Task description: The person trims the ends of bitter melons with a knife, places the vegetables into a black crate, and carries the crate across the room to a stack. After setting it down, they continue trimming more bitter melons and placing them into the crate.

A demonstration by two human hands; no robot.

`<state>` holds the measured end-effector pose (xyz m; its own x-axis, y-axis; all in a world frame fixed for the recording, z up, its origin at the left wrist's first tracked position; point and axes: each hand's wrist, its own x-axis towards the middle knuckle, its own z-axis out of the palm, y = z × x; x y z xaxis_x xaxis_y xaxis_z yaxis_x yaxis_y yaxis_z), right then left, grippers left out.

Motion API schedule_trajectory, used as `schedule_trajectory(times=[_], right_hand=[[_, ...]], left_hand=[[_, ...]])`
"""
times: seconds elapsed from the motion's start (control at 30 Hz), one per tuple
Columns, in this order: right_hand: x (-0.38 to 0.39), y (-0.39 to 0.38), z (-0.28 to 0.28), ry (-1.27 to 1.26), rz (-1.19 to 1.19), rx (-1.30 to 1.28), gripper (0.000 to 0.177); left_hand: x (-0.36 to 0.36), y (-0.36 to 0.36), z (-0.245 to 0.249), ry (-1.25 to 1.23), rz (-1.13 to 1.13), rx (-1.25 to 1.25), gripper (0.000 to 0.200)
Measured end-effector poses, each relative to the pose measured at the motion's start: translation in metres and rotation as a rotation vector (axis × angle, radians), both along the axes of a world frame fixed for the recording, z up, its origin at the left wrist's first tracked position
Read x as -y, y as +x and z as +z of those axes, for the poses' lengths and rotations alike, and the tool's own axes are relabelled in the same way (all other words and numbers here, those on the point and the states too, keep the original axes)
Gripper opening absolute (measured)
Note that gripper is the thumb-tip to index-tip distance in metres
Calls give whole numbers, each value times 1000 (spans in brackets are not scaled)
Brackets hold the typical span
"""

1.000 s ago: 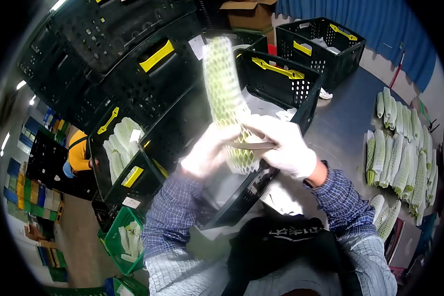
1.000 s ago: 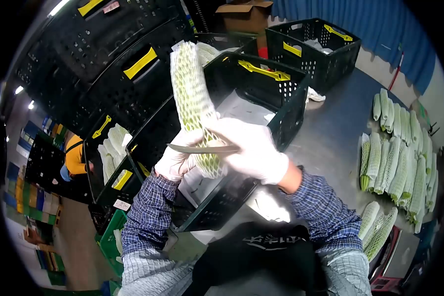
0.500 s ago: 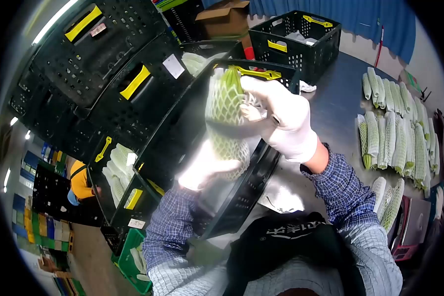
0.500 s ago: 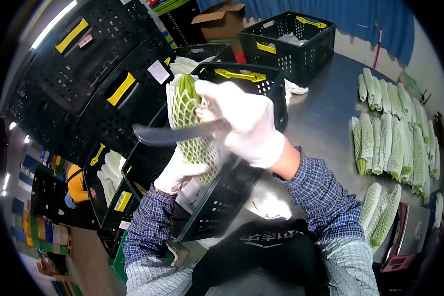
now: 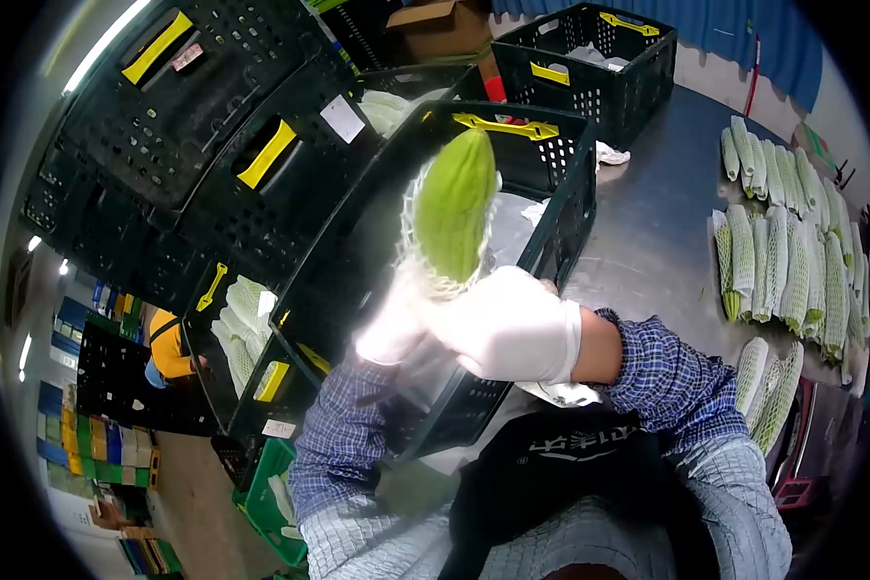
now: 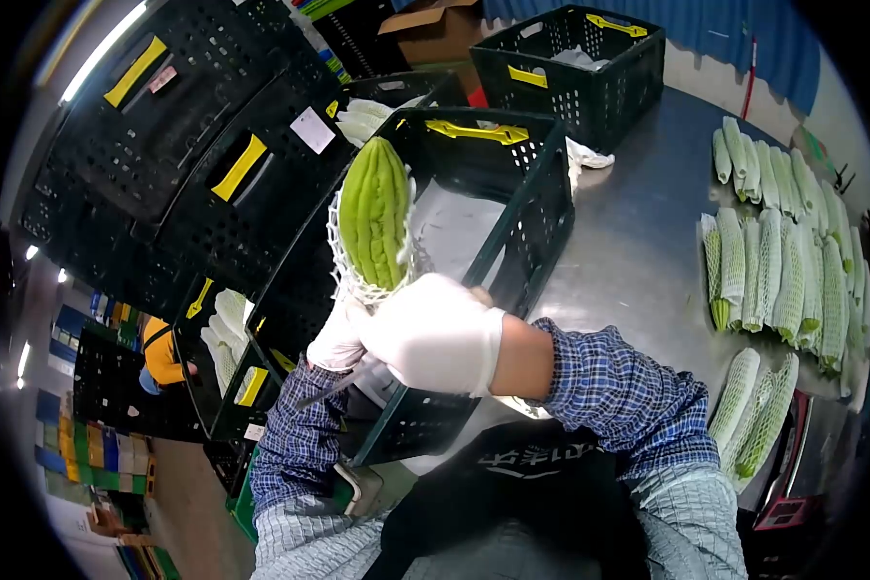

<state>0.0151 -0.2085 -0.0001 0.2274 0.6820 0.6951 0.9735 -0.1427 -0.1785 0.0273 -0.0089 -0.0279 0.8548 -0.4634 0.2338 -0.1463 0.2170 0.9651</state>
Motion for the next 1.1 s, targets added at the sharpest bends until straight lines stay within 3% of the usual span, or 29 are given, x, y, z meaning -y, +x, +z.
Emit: schedule_trajectory(times=[0.03, 0.1, 0.17, 0.2, 0.27, 0.33, 0.37, 0.4, 0.47, 0.5, 0.53, 0.57, 0.6, 0.67, 0.73, 0.8, 0.83, 0.9, 1.0, 1.1], right_hand=[[1, -2, 1, -87, -32, -18, 70], [4, -8, 5, -268, -89, -52, 64], [6, -10, 2, -326, -187, -9, 61], [6, -10, 0, -357, -236, 6, 60], [3, -2, -21, -89, -226, 147, 39], [-3, -8, -17, 265, -48, -304, 34], [5, -9, -24, 226, 92, -485, 40], [13, -10, -32, 192, 233, -663, 47], [5, -12, -33, 345, 170, -602, 35], [6, -8, -37, 158, -21, -274, 35], [7, -5, -41, 20, -207, 72, 36], [1, 4, -64, 74, -196, 55, 37], [-1, 4, -62, 65, -189, 31, 38], [5, -2, -53, -20, -180, -25, 42], [10, -10, -37, -27, -120, -183, 43], [9, -14, -34, 111, -4, -437, 42], [14, -11, -44, -104, -226, 103, 37], [13, -8, -52, 24, -197, 151, 41], [45, -22, -29, 24, -160, 19, 39], [75, -18, -33, 418, -204, -133, 30]], left_hand=[[6, -12, 8, -17, 198, -131, 64], [11, -5, 6, 6, 349, 8, 85], [0, 1, -6, 115, 406, 263, 82], [-5, 5, -14, 134, 502, 316, 71], [-16, 12, -21, 275, 552, 661, 65], [-23, 20, -18, 421, 595, 988, 63], [-24, 23, -13, 535, 665, 1210, 63], [-23, 25, -13, 493, 658, 1267, 60], [-15, 20, -8, 475, 669, 1206, 45], [-22, 25, -25, 269, 568, 1029, 44], [-23, 22, -26, 310, 567, 981, 38], [-23, 20, -26, 351, 567, 934, 33], [-24, 24, -28, 388, 589, 1069, 27], [-25, 24, -28, 390, 595, 1036, 28], [-25, 24, -29, 376, 607, 963, 31], [-26, 23, -32, 347, 618, 846, 48], [-26, 21, -31, 379, 619, 869, 50], [-23, 17, -23, 488, 614, 1001, 46], [-18, 21, -12, 633, 625, 1104, 61], [-10, 10, -5, 660, 625, 863, 59]])
